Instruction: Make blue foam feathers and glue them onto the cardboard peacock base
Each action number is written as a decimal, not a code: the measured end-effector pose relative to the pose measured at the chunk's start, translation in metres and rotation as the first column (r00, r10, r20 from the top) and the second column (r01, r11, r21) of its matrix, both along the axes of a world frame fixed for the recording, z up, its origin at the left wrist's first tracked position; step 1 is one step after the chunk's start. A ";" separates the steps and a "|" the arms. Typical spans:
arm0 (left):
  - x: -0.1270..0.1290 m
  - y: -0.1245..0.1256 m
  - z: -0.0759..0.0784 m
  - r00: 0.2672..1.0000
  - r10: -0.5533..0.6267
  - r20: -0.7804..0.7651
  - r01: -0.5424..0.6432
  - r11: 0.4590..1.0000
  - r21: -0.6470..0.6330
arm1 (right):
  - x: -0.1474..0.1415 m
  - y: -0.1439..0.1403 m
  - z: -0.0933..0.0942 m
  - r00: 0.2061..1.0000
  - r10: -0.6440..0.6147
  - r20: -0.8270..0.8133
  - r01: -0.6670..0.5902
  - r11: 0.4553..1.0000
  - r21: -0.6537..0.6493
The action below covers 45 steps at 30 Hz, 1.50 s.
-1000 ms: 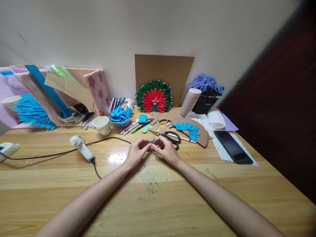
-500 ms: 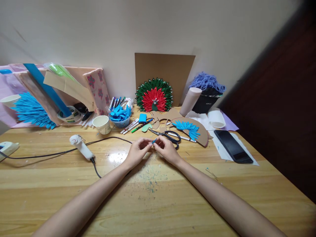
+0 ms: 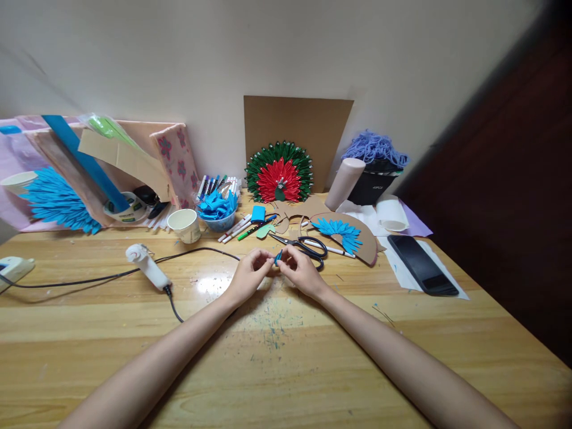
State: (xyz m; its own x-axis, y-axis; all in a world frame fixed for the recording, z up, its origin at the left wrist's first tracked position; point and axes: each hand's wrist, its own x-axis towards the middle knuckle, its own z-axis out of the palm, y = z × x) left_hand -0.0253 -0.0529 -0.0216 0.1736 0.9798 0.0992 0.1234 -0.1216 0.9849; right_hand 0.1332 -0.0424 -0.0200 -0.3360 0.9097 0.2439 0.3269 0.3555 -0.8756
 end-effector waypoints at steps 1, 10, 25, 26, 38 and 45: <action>0.000 0.000 0.000 1.000 -0.003 0.005 0.003 1.000 -0.001 | 0.000 0.000 0.000 1.000 0.012 0.002 -0.012 1.000 0.004; 0.001 0.000 0.001 1.000 -0.006 0.015 0.007 1.000 -0.014 | 0.000 -0.001 0.001 1.000 -0.015 -0.024 0.015 1.000 -0.001; 0.000 0.000 0.001 0.998 0.015 -0.058 -0.012 0.999 0.039 | 0.002 -0.001 0.001 0.994 -0.076 -0.081 0.078 0.997 0.012; 0.000 0.000 0.002 0.998 0.014 -0.053 -0.013 0.999 0.035 | 0.002 -0.001 0.001 0.995 -0.071 -0.075 0.073 0.997 0.014; 0.001 -0.016 0.013 0.989 0.150 0.020 -0.149 0.989 -0.007 | -0.001 -0.010 0.002 1.000 0.009 0.009 -0.010 0.994 0.109; -0.056 -0.066 0.049 0.931 0.365 0.008 -0.365 0.930 0.039 | -0.015 -0.025 0.011 0.999 0.040 -0.010 -0.038 0.995 0.087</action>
State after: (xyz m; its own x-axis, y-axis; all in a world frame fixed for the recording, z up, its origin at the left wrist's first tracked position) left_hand -0.0818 -0.1189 0.0276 -0.1953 0.9709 0.1387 0.1663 -0.1066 0.9803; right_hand 0.1187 -0.0671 -0.0090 -0.3674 0.8713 0.3253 0.3011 0.4424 -0.8448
